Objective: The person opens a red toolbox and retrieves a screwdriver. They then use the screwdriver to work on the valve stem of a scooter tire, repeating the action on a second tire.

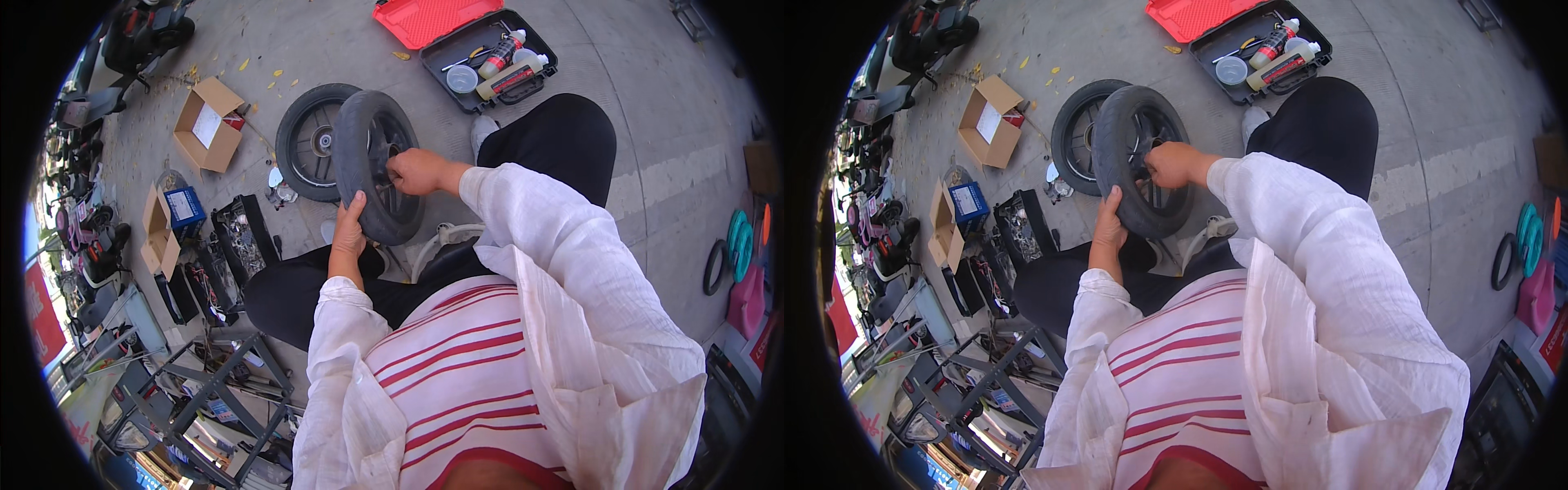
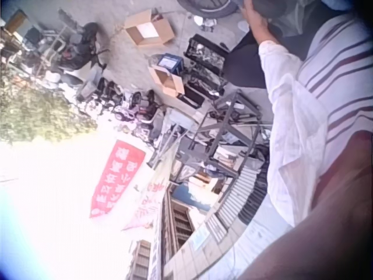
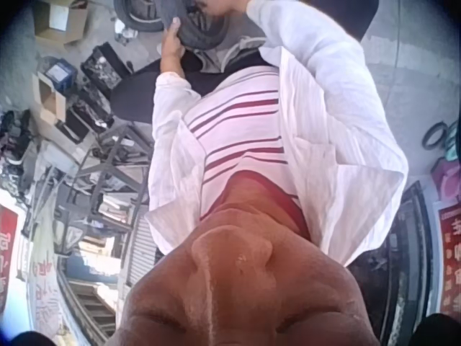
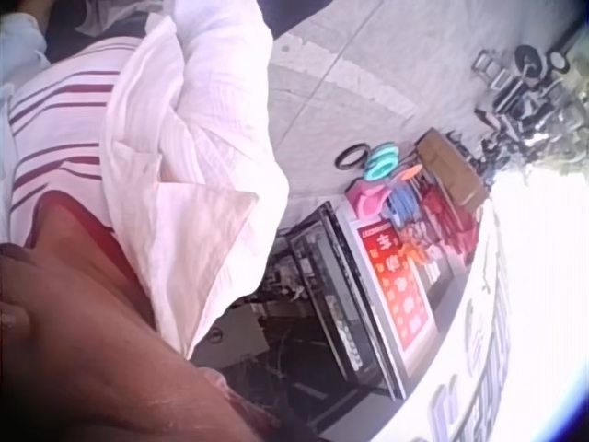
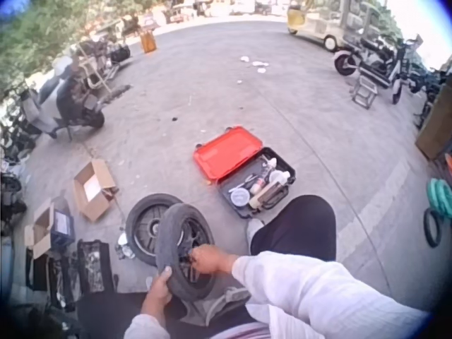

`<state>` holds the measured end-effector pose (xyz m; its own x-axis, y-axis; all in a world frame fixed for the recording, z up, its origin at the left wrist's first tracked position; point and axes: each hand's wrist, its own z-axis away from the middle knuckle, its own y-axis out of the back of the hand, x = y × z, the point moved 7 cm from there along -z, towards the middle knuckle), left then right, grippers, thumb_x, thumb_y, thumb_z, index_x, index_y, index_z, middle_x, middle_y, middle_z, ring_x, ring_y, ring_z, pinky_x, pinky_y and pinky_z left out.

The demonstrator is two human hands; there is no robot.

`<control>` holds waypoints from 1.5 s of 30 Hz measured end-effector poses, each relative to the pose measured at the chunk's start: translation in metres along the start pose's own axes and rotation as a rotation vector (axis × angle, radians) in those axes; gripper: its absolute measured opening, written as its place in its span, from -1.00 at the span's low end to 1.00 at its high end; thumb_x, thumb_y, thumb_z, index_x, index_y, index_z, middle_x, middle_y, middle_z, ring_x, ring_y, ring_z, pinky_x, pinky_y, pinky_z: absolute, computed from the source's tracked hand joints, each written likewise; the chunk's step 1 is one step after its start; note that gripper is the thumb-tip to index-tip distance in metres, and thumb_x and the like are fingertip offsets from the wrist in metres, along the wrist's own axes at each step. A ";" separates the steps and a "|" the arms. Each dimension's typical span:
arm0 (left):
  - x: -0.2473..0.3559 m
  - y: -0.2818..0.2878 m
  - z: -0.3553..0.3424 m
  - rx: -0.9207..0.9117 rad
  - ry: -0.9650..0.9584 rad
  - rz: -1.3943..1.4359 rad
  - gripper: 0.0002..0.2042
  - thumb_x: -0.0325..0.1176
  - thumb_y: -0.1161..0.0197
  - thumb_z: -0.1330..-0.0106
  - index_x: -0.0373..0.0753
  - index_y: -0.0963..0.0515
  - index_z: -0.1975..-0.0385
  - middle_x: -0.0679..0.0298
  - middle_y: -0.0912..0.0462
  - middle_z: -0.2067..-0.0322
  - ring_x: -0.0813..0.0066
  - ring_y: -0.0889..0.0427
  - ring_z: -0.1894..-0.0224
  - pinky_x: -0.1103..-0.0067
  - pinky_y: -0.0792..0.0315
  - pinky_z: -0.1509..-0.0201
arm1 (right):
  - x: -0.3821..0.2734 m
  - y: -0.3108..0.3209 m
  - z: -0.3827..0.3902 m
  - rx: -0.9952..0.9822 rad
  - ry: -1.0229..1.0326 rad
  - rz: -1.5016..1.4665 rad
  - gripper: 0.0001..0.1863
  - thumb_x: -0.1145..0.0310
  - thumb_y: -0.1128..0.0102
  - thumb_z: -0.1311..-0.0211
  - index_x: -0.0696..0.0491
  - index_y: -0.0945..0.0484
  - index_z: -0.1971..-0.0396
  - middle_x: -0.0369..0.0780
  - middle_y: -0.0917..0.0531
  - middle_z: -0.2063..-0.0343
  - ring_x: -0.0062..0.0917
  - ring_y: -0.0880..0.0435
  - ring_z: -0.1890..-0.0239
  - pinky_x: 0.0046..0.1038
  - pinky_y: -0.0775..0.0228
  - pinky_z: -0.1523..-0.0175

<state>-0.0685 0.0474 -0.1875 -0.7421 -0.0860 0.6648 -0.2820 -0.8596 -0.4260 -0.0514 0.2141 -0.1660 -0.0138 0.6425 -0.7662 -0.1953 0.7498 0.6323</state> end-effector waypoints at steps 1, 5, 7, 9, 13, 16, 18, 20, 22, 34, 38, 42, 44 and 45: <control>0.002 -0.001 0.001 -0.011 0.047 0.126 -0.44 0.03 -0.08 -0.31 -0.36 -0.38 -0.08 0.05 -0.58 0.12 0.22 -0.55 0.07 0.36 -0.41 -0.07 | 0.006 0.001 -0.004 0.007 0.034 -0.137 -0.83 0.34 -0.17 0.00 0.08 -0.64 0.43 -0.13 -0.65 0.57 -0.33 -0.66 0.48 -0.30 -0.44 0.38; 0.001 0.007 -0.008 -0.032 0.133 0.260 -0.42 0.07 0.08 -0.35 -0.40 -0.41 -0.05 -0.07 -0.54 0.07 0.04 -0.55 0.06 0.25 -0.43 -0.10 | 0.028 -0.020 -0.004 -0.281 -0.333 -0.645 -0.78 0.27 -0.24 -0.03 0.09 -0.66 0.37 -0.23 -0.64 0.53 -0.47 -0.59 0.52 -0.44 -0.39 0.40; -0.015 0.025 -0.012 0.031 0.233 0.100 -0.49 -0.03 0.08 -0.37 -0.41 -0.43 -0.02 -0.07 -0.55 0.07 0.08 -0.57 0.11 0.29 -0.47 -0.04 | 0.017 -0.018 0.010 -0.417 -0.556 -0.594 -0.76 0.25 -0.24 -0.07 0.10 -0.67 0.37 -0.27 -0.64 0.49 -0.51 -0.56 0.50 -0.50 -0.38 0.38; -0.028 0.025 -0.013 0.012 0.357 0.081 -0.57 -0.13 0.01 -0.35 -0.41 -0.47 0.03 -0.02 -0.58 0.14 0.15 -0.61 0.20 0.36 -0.52 0.06 | 0.025 -0.030 0.008 -0.456 -0.532 -0.493 -0.75 0.23 -0.24 -0.07 0.10 -0.67 0.36 -0.24 -0.65 0.44 -0.48 -0.58 0.47 -0.47 -0.39 0.36; -0.038 -0.002 -0.007 -0.091 0.523 0.032 -0.68 -0.29 -0.18 -0.24 -0.41 -0.56 0.13 0.12 -0.66 0.28 0.30 -0.66 0.34 0.46 -0.58 0.23 | 0.037 -0.037 0.009 -0.539 -0.403 -0.273 -0.70 0.17 -0.23 -0.08 0.09 -0.69 0.35 -0.17 -0.67 0.42 -0.42 -0.61 0.40 -0.39 -0.40 0.31; -0.062 0.024 -0.014 -0.118 0.579 -0.003 -0.69 -0.33 -0.24 -0.20 -0.41 -0.56 0.13 0.15 -0.68 0.31 0.32 -0.67 0.34 0.45 -0.59 0.24 | 0.035 -0.048 0.015 -0.632 -0.438 -0.244 -0.67 0.12 -0.23 -0.09 0.08 -0.70 0.35 -0.16 -0.67 0.42 -0.37 -0.63 0.37 -0.36 -0.41 0.25; -0.078 0.038 -0.016 -0.145 0.628 0.030 -0.69 -0.35 -0.26 -0.19 -0.40 -0.56 0.13 0.16 -0.68 0.31 0.33 -0.67 0.34 0.45 -0.59 0.24 | 0.025 -0.053 0.019 -0.676 -0.363 -0.211 -0.66 0.11 -0.22 -0.10 0.09 -0.69 0.35 -0.16 -0.68 0.43 -0.36 -0.63 0.36 -0.37 -0.41 0.23; -0.088 0.040 -0.018 -0.172 0.672 0.040 -0.71 -0.37 -0.27 -0.18 -0.40 -0.56 0.14 0.16 -0.68 0.32 0.33 -0.67 0.35 0.45 -0.60 0.24 | 0.027 -0.058 0.023 -0.674 -0.346 -0.220 -0.66 0.10 -0.21 -0.11 0.09 -0.69 0.36 -0.15 -0.68 0.45 -0.34 -0.63 0.36 -0.36 -0.41 0.23; -0.094 0.041 -0.019 -0.177 0.689 0.070 -0.71 -0.41 -0.30 -0.15 -0.40 -0.57 0.16 0.16 -0.68 0.33 0.33 -0.66 0.36 0.44 -0.60 0.24 | 0.031 -0.063 0.024 -0.633 -0.374 -0.263 -0.66 0.10 -0.20 -0.12 0.09 -0.69 0.36 -0.14 -0.67 0.46 -0.33 -0.63 0.36 -0.34 -0.40 0.24; -0.090 0.051 -0.020 -0.156 0.611 -0.084 -0.81 -0.45 -0.38 -0.09 -0.36 -0.58 0.32 0.12 -0.65 0.41 0.32 -0.64 0.43 0.44 -0.58 0.33 | -0.017 -0.049 0.035 -0.362 0.363 0.391 -0.77 0.19 -0.14 -0.17 0.06 -0.54 0.39 -0.12 -0.64 0.55 -0.19 -0.66 0.41 -0.15 -0.46 0.31; -0.086 0.051 -0.017 -0.062 0.633 -0.100 -0.82 -0.41 -0.40 -0.10 -0.33 -0.59 0.36 0.15 -0.64 0.49 0.33 -0.64 0.46 0.47 -0.57 0.35 | -0.013 -0.044 0.028 -0.294 0.123 0.112 -0.78 0.22 -0.11 -0.14 0.05 -0.62 0.44 -0.12 -0.65 0.52 -0.20 -0.67 0.43 -0.23 -0.47 0.34; -0.085 0.042 -0.018 -0.082 0.610 -0.076 -0.81 -0.36 -0.43 -0.08 -0.31 -0.60 0.40 0.17 -0.64 0.54 0.35 -0.64 0.49 0.47 -0.57 0.37 | 0.026 -0.066 0.036 -0.553 -0.621 -0.502 -0.72 0.15 -0.12 -0.13 0.07 -0.64 0.42 -0.11 -0.62 0.58 -0.26 -0.65 0.49 -0.29 -0.39 0.44; -0.084 0.041 -0.017 -0.088 0.620 -0.094 -0.80 -0.34 -0.44 -0.07 -0.31 -0.60 0.42 0.18 -0.64 0.54 0.35 -0.64 0.49 0.47 -0.57 0.39 | 0.021 -0.068 0.039 -0.690 -0.688 -0.551 -0.69 0.10 -0.14 -0.14 0.06 -0.64 0.42 -0.12 -0.60 0.61 -0.29 -0.65 0.51 -0.30 -0.37 0.49; -0.084 0.039 -0.016 -0.097 0.602 -0.111 -0.80 -0.34 -0.45 -0.07 -0.30 -0.60 0.42 0.18 -0.64 0.55 0.35 -0.64 0.49 0.47 -0.56 0.40 | 0.014 -0.062 0.036 -0.694 -0.538 -0.439 -0.70 0.11 -0.14 -0.15 0.06 -0.64 0.43 -0.12 -0.60 0.62 -0.29 -0.65 0.51 -0.29 -0.38 0.48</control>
<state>-0.0274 0.0292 -0.2696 -0.9099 0.3253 0.2574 -0.4105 -0.7950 -0.4465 -0.0043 0.1825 -0.2117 0.6126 0.4443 -0.6537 -0.6118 0.7902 -0.0363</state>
